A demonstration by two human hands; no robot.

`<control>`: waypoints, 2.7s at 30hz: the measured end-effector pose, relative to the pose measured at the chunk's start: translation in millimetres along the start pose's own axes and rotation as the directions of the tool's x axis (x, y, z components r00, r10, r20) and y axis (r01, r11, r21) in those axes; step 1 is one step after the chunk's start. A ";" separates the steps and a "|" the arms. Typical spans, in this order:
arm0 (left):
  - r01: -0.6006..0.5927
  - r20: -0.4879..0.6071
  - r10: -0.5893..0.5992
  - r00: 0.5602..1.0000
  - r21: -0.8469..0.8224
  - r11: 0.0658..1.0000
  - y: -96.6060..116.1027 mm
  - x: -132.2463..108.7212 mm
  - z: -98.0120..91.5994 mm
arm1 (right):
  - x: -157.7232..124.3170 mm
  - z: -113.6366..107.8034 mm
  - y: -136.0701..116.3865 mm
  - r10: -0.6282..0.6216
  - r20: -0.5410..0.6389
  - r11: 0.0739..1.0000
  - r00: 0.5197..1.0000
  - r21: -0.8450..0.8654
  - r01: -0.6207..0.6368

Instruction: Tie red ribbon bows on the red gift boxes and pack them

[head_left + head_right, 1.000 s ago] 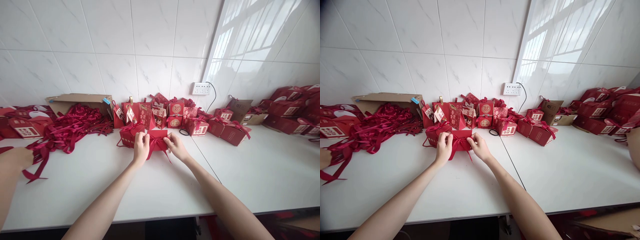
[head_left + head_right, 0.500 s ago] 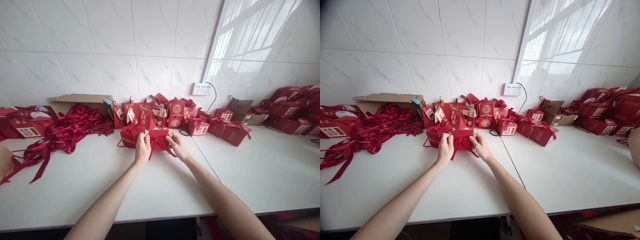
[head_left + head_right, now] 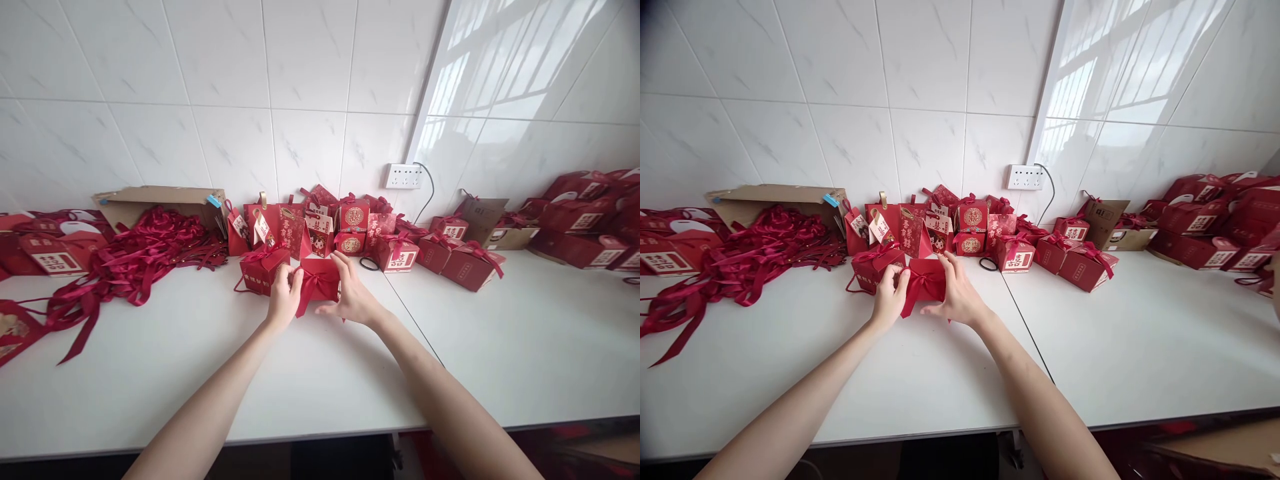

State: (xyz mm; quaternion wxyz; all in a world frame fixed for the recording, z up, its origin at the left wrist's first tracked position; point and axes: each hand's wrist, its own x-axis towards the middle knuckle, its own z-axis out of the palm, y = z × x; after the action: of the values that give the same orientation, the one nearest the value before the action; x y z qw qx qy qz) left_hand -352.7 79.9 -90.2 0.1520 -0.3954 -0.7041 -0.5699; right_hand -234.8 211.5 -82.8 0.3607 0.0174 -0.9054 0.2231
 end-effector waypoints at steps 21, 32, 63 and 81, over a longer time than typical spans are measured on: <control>-0.792 -0.007 0.858 0.513 0.382 0.477 50.0 -10.0 -24.0 | -0.4 -6.7 -41.4 -0.183 -0.383 0.981 0.906 -0.124 0.146; -0.791 -0.091 0.862 0.499 0.357 0.496 58.5 -12.0 -21.3 | 0.1 -7.5 -40.8 -0.267 -0.432 0.963 0.862 -0.152 0.222; 0.100 0.000 -0.100 0.995 -0.077 0.992 6.2 -0.8 -2.6 | -63.8 -77.7 -66.9 0.617 0.476 -0.287 0.627 0.878 -0.384; -0.046 0.440 0.242 0.865 -0.411 0.911 150.6 -58.5 15.2 | -172.8 -165.4 -148.2 -0.001 -0.358 0.627 0.934 -0.727 -0.279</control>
State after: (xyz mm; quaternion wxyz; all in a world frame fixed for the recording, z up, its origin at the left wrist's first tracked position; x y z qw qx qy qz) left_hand -201.6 77.2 -30.9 -0.0660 -0.5990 -0.5609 -0.5677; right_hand 28.2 124.7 -33.2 0.4588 -0.2453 -0.8398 -0.1553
